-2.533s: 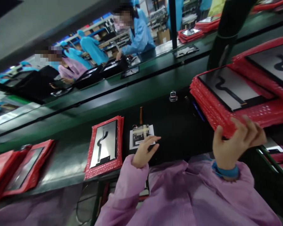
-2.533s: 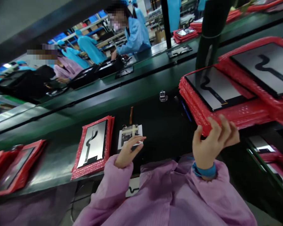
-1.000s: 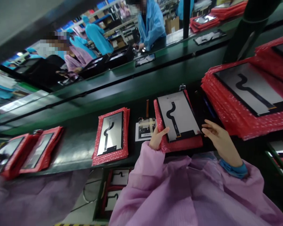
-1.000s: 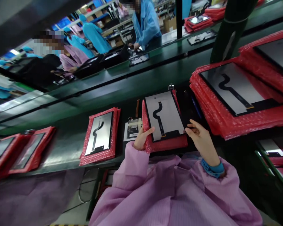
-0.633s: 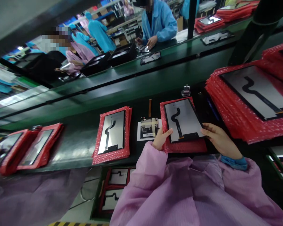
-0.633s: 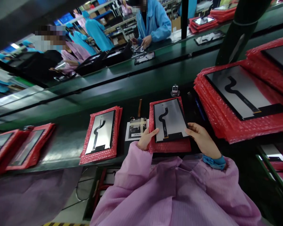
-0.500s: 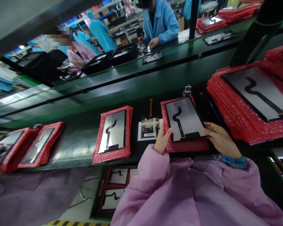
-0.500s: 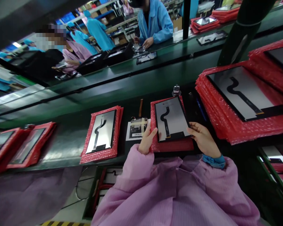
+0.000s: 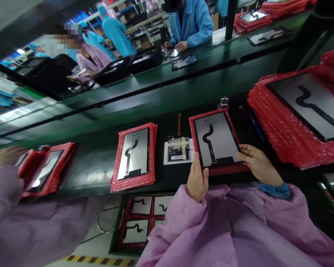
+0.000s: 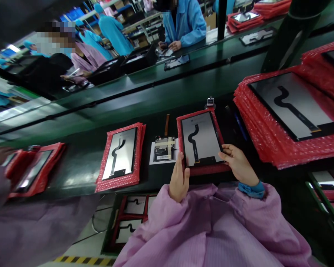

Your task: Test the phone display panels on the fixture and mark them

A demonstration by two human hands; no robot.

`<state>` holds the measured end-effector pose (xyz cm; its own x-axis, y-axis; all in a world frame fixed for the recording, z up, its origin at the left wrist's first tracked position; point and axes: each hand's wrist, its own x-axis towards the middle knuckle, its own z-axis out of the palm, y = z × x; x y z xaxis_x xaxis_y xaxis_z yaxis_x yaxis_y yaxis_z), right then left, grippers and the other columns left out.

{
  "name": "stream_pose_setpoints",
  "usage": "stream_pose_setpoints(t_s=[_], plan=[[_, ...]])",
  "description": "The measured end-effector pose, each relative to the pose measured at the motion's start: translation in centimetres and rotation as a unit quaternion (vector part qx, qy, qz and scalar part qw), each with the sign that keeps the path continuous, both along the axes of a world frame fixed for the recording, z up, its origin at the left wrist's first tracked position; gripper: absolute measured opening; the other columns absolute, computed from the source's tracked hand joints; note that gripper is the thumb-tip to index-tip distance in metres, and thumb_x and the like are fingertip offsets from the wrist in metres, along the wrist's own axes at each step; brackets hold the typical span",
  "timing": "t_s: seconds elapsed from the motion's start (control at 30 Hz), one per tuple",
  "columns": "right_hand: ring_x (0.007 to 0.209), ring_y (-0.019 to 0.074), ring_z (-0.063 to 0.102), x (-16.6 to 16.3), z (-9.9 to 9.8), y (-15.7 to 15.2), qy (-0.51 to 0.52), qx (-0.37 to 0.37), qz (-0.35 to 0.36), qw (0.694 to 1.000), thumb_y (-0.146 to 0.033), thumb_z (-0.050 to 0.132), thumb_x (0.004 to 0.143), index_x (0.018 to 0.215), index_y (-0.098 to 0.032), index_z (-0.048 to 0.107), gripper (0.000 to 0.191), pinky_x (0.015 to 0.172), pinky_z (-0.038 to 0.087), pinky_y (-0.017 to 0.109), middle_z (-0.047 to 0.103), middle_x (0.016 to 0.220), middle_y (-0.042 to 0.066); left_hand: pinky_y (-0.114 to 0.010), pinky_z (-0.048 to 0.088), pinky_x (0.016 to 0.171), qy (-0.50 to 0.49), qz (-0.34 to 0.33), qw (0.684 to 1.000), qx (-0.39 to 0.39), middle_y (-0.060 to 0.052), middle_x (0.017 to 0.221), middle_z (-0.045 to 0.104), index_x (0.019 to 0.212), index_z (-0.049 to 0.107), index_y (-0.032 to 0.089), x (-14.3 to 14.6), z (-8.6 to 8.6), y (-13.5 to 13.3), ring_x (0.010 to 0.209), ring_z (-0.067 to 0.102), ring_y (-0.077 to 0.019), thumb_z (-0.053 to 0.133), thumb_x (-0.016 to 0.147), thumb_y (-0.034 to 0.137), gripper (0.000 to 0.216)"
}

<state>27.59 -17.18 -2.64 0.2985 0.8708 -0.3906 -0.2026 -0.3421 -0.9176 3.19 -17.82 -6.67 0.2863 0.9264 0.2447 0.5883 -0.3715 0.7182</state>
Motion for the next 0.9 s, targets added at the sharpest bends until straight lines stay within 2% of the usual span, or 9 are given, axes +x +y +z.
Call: stream_pose_setpoints(t_s=[0.1,0.17,0.23,0.33,0.43,0.53,0.7,0.8,0.9], plan=[[0.079,0.0183,0.066,-0.2,-0.6,0.1,-0.065,0.001,0.020,0.998,-0.045,0.081,0.064,0.103,-0.021,0.061,0.049,0.061,0.052,0.029,0.071,0.094,0.005,-0.051,0.039,0.127,0.042,-0.011,0.999,0.027,-0.018,0.163,0.046,0.161,0.039,0.018,0.1,0.0,0.3,0.154,0.041,-0.0306,0.043,0.106,0.039,0.059],[0.083,0.0224,0.068,-0.1,-0.6,0.0,-0.183,0.017,0.046,0.982,-0.043,0.073,0.074,0.104,-0.021,0.063,0.039,0.070,0.056,0.036,0.071,0.093,0.007,-0.052,0.041,0.126,0.067,-0.016,0.996,0.049,-0.018,0.158,0.052,0.156,0.048,0.019,0.3,-0.2,0.5,0.152,0.045,-0.0312,0.045,0.105,0.035,0.053],[0.091,0.0271,0.069,0.1,0.1,-0.3,-0.372,0.053,0.061,0.925,-0.042,0.064,0.083,0.104,-0.020,0.067,0.030,0.080,0.057,0.044,0.071,0.095,0.010,-0.052,0.043,0.125,0.083,-0.017,0.994,0.065,-0.017,0.155,0.056,0.152,0.053,0.019,0.4,-0.5,0.6,0.149,0.048,-0.0307,0.046,0.105,0.032,0.050],[0.104,0.0316,0.066,0.1,2.4,-0.1,-0.576,0.129,0.087,0.802,-0.041,0.055,0.094,0.110,-0.018,0.070,0.032,0.089,0.056,0.049,0.070,0.109,0.014,-0.052,0.044,0.124,0.084,-0.018,0.994,0.066,-0.017,0.154,0.056,0.149,0.055,0.018,0.4,-0.5,0.5,0.148,0.050,-0.0311,0.048,0.103,0.030,0.048],[0.111,0.0311,0.066,-0.5,5.3,2.2,-0.609,0.194,0.178,0.748,-0.040,0.052,0.099,0.124,-0.015,0.066,0.038,0.094,0.056,0.047,0.070,0.119,0.014,-0.052,0.047,0.121,0.067,-0.029,0.996,0.045,-0.017,0.150,0.061,0.143,0.060,0.018,-0.2,0.8,0.9,0.143,0.055,-0.0318,0.051,0.102,0.030,0.044],[0.118,0.0328,0.065,-1.9,6.9,6.5,-0.625,0.211,0.260,0.705,-0.035,0.050,0.100,0.131,-0.013,0.064,0.040,0.095,0.055,0.046,0.068,0.128,0.016,-0.047,0.052,0.114,0.032,-0.040,0.998,0.027,-0.015,0.137,0.070,0.137,0.064,0.020,-1.1,3.5,2.9,0.130,0.065,-0.0293,0.052,0.102,0.032,0.039],[0.124,0.0351,0.061,-3.9,4.9,12.5,-0.625,0.201,0.276,0.702,-0.022,0.043,0.099,0.129,-0.005,0.064,0.040,0.105,0.050,0.051,0.067,0.129,0.021,-0.048,0.048,0.113,0.025,0.045,0.995,0.084,-0.014,0.126,0.072,0.120,0.069,0.020,-1.7,6.6,11.2,0.123,0.065,-0.0295,0.052,0.100,0.026,0.027],[0.135,0.0355,0.055,-3.7,2.5,13.3,-0.591,0.228,0.284,0.720,-0.029,0.051,0.097,0.139,-0.005,0.057,0.049,0.115,0.044,0.053,0.063,0.138,0.021,-0.056,0.046,0.110,0.086,0.140,0.985,0.048,-0.022,0.131,0.066,0.125,0.065,0.013,-1.6,6.1,16.4,0.129,0.057,-0.0387,0.062,0.095,0.027,0.034],[0.145,0.0383,0.048,-2.9,0.9,12.8,-0.566,0.239,0.310,0.726,-0.046,0.062,0.094,0.148,-0.008,0.051,0.066,0.120,0.041,0.058,0.055,0.148,0.022,-0.058,0.045,0.108,0.098,0.165,0.981,0.022,-0.023,0.127,0.065,0.133,0.059,0.011,-1.6,4.6,19.3,0.127,0.055,-0.0417,0.071,0.086,0.021,0.050]])
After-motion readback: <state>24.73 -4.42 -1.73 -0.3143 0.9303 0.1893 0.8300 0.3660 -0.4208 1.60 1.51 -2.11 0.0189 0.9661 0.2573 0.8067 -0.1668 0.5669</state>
